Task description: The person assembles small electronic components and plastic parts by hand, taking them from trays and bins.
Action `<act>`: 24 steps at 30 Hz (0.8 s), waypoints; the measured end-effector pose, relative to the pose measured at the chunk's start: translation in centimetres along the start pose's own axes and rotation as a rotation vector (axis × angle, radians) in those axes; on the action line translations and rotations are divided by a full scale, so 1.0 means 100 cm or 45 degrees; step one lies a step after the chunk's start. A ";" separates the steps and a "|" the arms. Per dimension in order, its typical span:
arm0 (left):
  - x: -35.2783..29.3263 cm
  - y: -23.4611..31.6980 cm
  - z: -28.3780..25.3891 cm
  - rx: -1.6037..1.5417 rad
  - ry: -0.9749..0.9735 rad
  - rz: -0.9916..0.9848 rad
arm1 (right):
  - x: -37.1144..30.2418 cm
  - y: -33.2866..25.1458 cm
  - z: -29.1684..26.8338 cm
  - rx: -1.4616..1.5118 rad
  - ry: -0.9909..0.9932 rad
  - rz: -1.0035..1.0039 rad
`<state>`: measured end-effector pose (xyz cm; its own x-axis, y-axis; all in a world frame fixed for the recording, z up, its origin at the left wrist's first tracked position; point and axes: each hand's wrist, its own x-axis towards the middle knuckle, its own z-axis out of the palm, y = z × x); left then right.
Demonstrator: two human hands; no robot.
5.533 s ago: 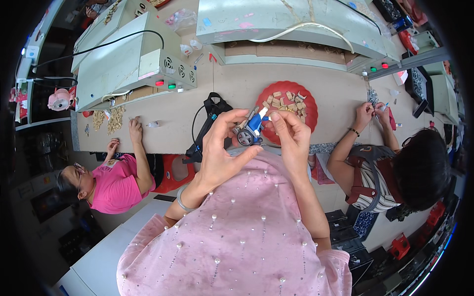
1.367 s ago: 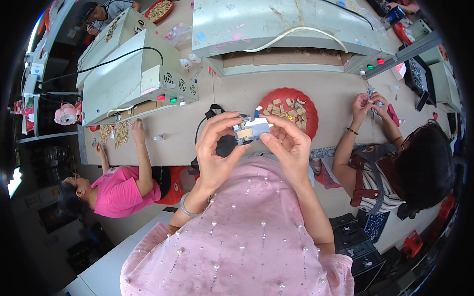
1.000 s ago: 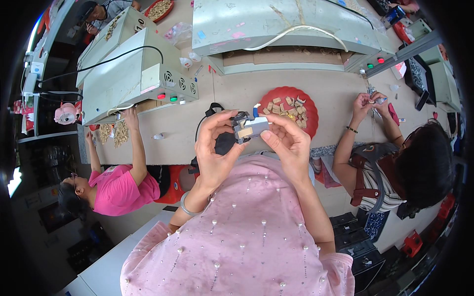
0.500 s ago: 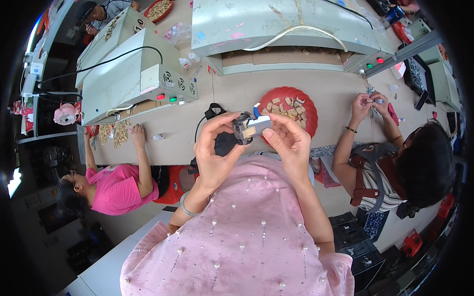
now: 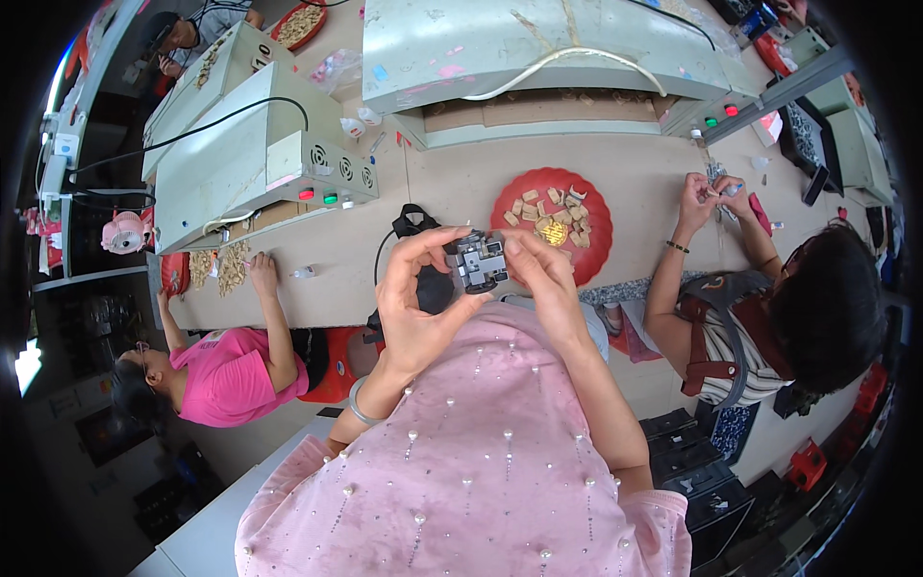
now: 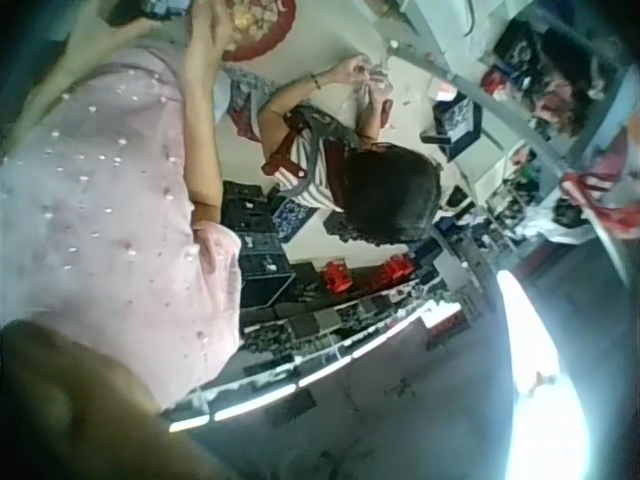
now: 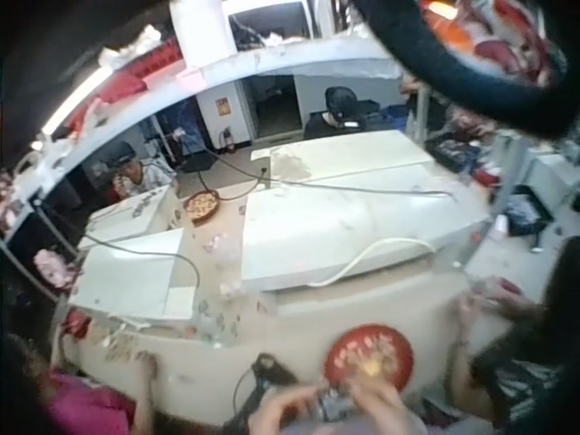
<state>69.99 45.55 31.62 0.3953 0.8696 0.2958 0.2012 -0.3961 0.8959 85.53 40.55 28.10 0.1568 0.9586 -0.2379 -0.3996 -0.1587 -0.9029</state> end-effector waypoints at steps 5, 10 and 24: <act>0.003 0.005 0.003 0.039 -0.001 0.084 | 0.001 0.009 -0.003 0.285 -0.072 0.226; 0.004 0.008 0.001 0.046 0.027 0.070 | 0.000 0.011 -0.001 0.266 -0.137 0.244; 0.004 0.007 -0.001 0.066 0.029 0.074 | 0.002 0.007 -0.002 0.251 -0.056 0.244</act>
<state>70.24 45.68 32.42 0.3869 0.8512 0.3546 0.2252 -0.4602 0.8588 85.45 40.56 27.40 0.0237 0.9254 -0.3782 -0.5870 -0.2934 -0.7546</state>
